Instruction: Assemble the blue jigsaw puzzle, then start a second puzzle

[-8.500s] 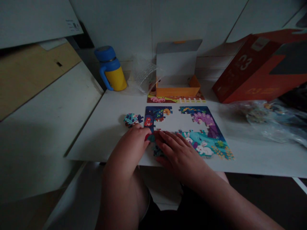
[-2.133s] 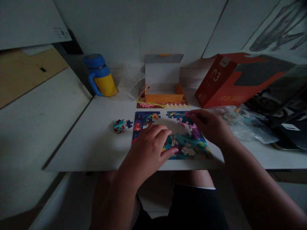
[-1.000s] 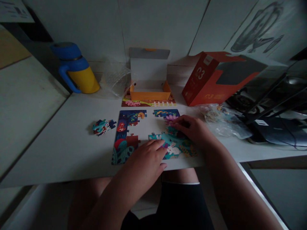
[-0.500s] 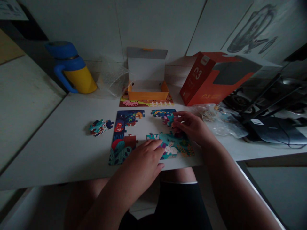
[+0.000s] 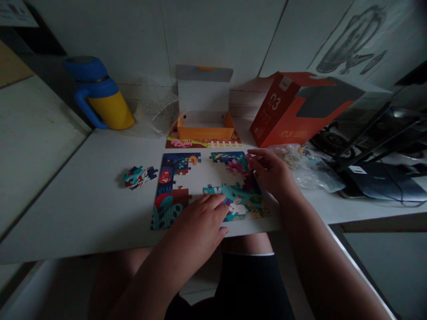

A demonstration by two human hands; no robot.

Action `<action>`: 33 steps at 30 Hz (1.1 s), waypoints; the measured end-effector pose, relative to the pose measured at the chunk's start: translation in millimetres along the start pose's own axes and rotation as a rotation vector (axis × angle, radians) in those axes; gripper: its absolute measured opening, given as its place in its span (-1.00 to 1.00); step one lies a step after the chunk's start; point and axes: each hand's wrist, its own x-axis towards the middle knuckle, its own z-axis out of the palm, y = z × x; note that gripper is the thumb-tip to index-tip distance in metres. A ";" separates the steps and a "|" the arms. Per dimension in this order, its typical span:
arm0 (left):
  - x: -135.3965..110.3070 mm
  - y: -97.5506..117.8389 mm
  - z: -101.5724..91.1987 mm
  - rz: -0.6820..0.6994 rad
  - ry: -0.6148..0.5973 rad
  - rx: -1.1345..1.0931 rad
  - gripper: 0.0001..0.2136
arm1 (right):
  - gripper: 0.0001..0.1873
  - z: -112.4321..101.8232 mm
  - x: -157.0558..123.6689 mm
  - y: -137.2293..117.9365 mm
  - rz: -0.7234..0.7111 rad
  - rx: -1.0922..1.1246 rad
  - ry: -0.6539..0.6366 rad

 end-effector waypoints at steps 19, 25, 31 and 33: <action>0.7 1.3 -1.8 0.007 0.005 0.010 -0.60 | -0.75 3.7 -7.9 -22.3 -0.074 -0.251 -0.277; 0.8 1.4 -1.8 0.016 -0.004 0.026 -0.61 | -0.67 5.3 -11.8 -26.8 0.153 -0.042 -0.277; 0.3 1.4 -1.1 0.008 0.009 0.010 -0.62 | -0.80 4.4 -9.7 -28.2 0.008 -0.174 -0.326; 0.4 1.4 -1.1 0.009 0.010 0.009 -0.62 | -0.81 3.3 -8.2 -26.9 -0.052 -0.197 -0.331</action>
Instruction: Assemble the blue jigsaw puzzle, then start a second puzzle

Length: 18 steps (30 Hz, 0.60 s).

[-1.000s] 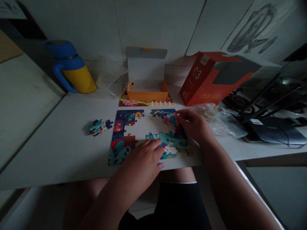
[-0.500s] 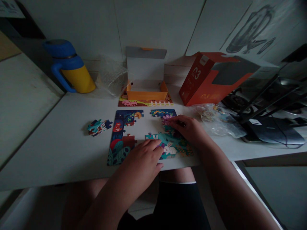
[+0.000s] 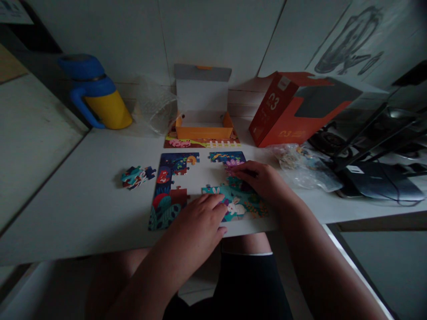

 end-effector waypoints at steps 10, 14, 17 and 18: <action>1.1 0.5 -1.9 0.002 -0.013 0.014 -0.61 | -0.76 -0.6 2.5 6.3 -0.187 -0.145 -0.024; 1.4 1.8 -2.9 -0.009 -0.026 0.010 -0.58 | -0.77 0.6 2.9 5.6 -0.208 -0.160 -0.019; 1.2 2.1 -2.5 -0.017 -0.022 0.003 -0.57 | -0.77 1.7 3.1 7.8 -0.210 -0.182 -0.004; 1.2 2.0 -2.2 -0.014 -0.020 0.002 -0.57 | -0.78 2.0 3.1 8.8 -0.203 -0.191 0.001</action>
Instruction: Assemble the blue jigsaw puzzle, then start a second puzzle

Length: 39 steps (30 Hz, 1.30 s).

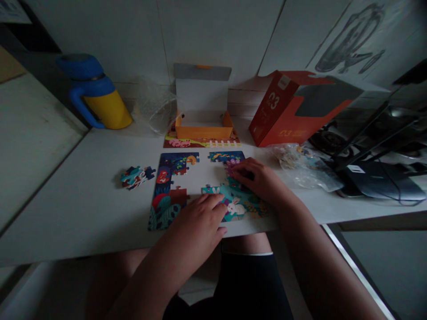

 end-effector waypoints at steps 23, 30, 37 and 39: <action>-0.7 -2.9 3.5 0.007 0.015 0.000 -0.61 | -0.76 -0.1 -1.1 5.7 -0.063 -0.077 0.013; -0.9 -1.2 2.7 -0.005 0.009 0.009 -0.62 | -0.72 -0.5 -2.3 3.9 -0.147 -0.178 -0.018; 0.3 -1.2 2.4 -0.005 0.016 0.008 -0.62 | -0.73 -0.2 -2.7 4.6 -0.181 -0.178 -0.045; 0.1 -1.4 2.6 -0.003 0.016 0.011 -0.61 | -0.74 0.4 -2.0 4.8 -0.172 -0.173 -0.043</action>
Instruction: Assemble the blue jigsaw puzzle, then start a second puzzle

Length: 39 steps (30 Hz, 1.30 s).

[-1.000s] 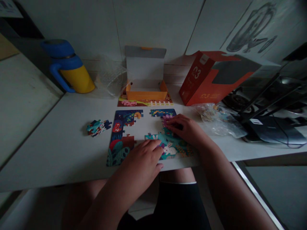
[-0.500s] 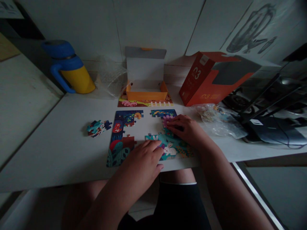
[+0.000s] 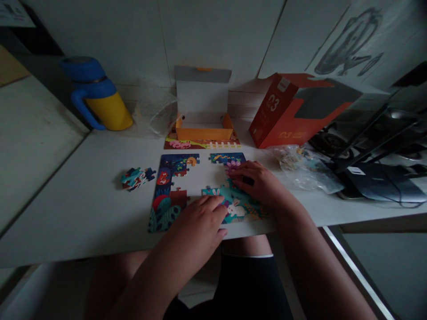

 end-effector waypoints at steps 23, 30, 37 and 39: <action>-4.4 -8.9 -26.1 0.026 0.073 -0.031 -0.84 | -0.62 -5.5 -4.0 12.5 0.130 -0.043 0.119; -42.3 -79.8 -77.3 -0.483 0.513 0.287 -0.89 | -0.69 -4.5 -3.7 9.9 0.122 -0.061 0.133; -73.1 -130.8 -84.3 -0.817 0.462 0.304 -0.64 | -0.70 -3.8 -3.5 7.2 0.139 -0.077 0.128; -72.9 -132.9 -81.8 -0.806 0.429 0.274 -0.65 | -0.71 -4.0 -3.6 6.3 0.153 -0.071 0.126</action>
